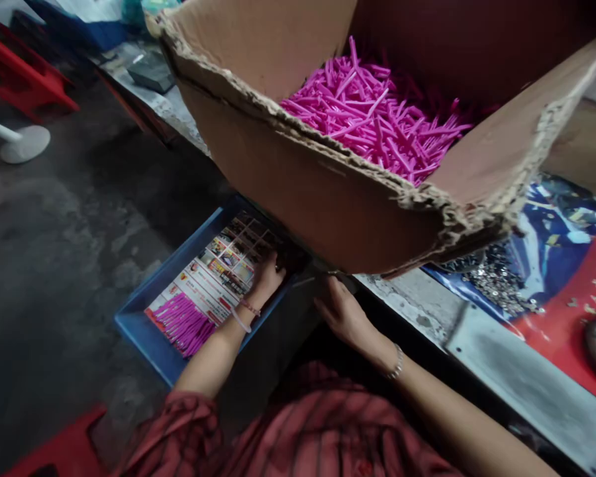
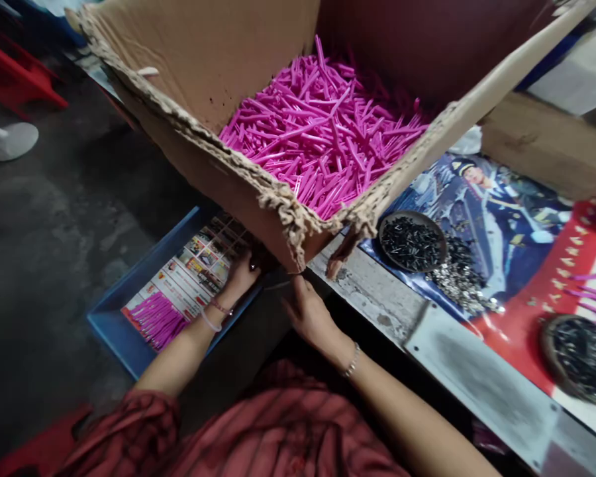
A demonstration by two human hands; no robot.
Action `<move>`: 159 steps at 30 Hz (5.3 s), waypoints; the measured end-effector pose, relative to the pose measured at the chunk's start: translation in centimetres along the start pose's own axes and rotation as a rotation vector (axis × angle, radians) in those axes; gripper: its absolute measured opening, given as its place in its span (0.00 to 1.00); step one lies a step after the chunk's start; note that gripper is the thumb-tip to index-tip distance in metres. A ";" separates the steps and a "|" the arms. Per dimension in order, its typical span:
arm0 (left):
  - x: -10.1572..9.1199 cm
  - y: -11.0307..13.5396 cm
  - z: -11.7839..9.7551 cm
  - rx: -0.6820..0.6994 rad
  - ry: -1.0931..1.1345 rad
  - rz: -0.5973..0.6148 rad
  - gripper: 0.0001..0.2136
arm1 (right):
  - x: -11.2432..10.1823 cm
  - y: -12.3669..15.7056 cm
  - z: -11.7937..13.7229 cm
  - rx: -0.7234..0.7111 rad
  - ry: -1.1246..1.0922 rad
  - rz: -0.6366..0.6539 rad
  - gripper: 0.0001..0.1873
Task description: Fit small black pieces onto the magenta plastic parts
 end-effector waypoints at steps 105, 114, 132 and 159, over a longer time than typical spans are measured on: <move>12.2 13.5 -29.4 -0.222 0.678 1.013 0.17 | -29.4 10.2 -14.0 0.327 0.385 -0.275 0.06; 10.0 12.9 -27.2 -0.236 0.643 0.922 0.20 | -29.3 7.9 -13.8 0.337 0.472 -0.170 0.06; 9.8 13.3 -26.6 -0.224 0.672 0.970 0.18 | -26.6 10.0 -13.7 0.318 0.463 -0.221 0.07; 14.1 11.3 -30.8 -0.338 0.880 0.767 0.24 | -27.0 10.9 -12.4 0.217 0.105 -0.545 0.07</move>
Point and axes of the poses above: each hand's wrist, its own y-axis away from the middle knuckle, its own x-axis out of the palm, z = x × y, the point moved 5 cm from there along -y, towards the middle knuckle, and after that the axes turned 3 degrees about y, right-handed, at the moved point
